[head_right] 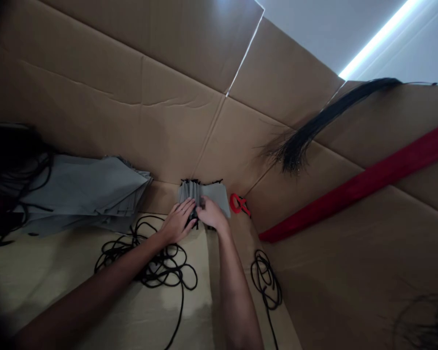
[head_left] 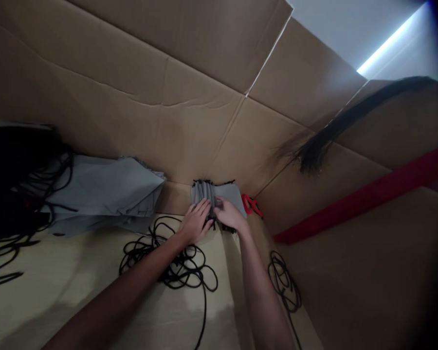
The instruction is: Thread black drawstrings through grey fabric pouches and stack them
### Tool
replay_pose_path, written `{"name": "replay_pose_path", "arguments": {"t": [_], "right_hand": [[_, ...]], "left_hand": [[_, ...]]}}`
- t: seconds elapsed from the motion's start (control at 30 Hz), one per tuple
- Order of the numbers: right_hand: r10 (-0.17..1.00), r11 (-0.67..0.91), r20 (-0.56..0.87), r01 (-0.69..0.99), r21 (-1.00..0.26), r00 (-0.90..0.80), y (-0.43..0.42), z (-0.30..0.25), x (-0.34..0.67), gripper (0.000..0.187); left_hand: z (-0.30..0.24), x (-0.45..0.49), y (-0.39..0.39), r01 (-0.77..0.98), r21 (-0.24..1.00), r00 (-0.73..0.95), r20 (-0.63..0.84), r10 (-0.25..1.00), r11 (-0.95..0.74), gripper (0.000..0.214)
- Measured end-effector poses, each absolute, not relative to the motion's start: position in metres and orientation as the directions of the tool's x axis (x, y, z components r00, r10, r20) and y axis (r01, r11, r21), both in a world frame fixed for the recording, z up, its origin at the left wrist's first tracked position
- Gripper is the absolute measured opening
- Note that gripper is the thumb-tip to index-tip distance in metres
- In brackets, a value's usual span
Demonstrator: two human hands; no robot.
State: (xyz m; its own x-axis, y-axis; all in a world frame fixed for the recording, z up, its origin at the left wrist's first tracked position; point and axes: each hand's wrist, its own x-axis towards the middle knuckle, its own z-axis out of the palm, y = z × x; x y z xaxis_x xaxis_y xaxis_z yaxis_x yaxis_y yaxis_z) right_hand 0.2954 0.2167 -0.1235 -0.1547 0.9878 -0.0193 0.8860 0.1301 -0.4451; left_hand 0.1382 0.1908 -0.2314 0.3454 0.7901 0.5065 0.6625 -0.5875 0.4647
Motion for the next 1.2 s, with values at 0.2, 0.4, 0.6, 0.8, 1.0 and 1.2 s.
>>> {"name": "replay_pose_path", "arguments": {"t": [0.2, 0.4, 0.6, 0.8, 1.0, 1.2], "right_hand": [[0.994, 0.059, -0.058, 0.899, -0.434, -0.094, 0.241, -0.130, 0.290, 0.038], [0.998, 0.055, 0.003, 0.900, -0.433, -0.060, 0.244, -0.137, 0.293, 0.039], [0.999, 0.040, 0.023, 0.903, -0.428, -0.033, 0.248, -0.149, 0.291, 0.034], [1.000, 0.029, 0.014, 0.901, -0.433, -0.025, 0.251, -0.151, 0.290, 0.034], [0.997, 0.076, 0.042, 0.881, -0.467, -0.064, 0.246, -0.147, 0.292, 0.039], [0.996, 0.086, 0.044, 0.867, -0.490, -0.074, 0.246, -0.147, 0.288, 0.034]], "left_hand": [[-0.232, 0.139, 0.188, 0.654, 0.452, 0.352, 0.528, 0.773, -0.607, 0.058], [-0.233, 0.139, 0.190, 0.652, 0.470, 0.327, 0.534, 0.779, -0.595, 0.055], [-0.232, 0.140, 0.191, 0.633, 0.512, 0.289, 0.538, 0.792, -0.580, 0.057], [-0.236, 0.140, 0.191, 0.605, 0.557, 0.249, 0.547, 0.799, -0.569, 0.060], [-0.240, 0.139, 0.193, 0.595, 0.600, 0.183, 0.546, 0.817, -0.534, 0.067], [-0.242, 0.140, 0.193, 0.599, 0.590, 0.193, 0.551, 0.812, -0.542, 0.063]]}}
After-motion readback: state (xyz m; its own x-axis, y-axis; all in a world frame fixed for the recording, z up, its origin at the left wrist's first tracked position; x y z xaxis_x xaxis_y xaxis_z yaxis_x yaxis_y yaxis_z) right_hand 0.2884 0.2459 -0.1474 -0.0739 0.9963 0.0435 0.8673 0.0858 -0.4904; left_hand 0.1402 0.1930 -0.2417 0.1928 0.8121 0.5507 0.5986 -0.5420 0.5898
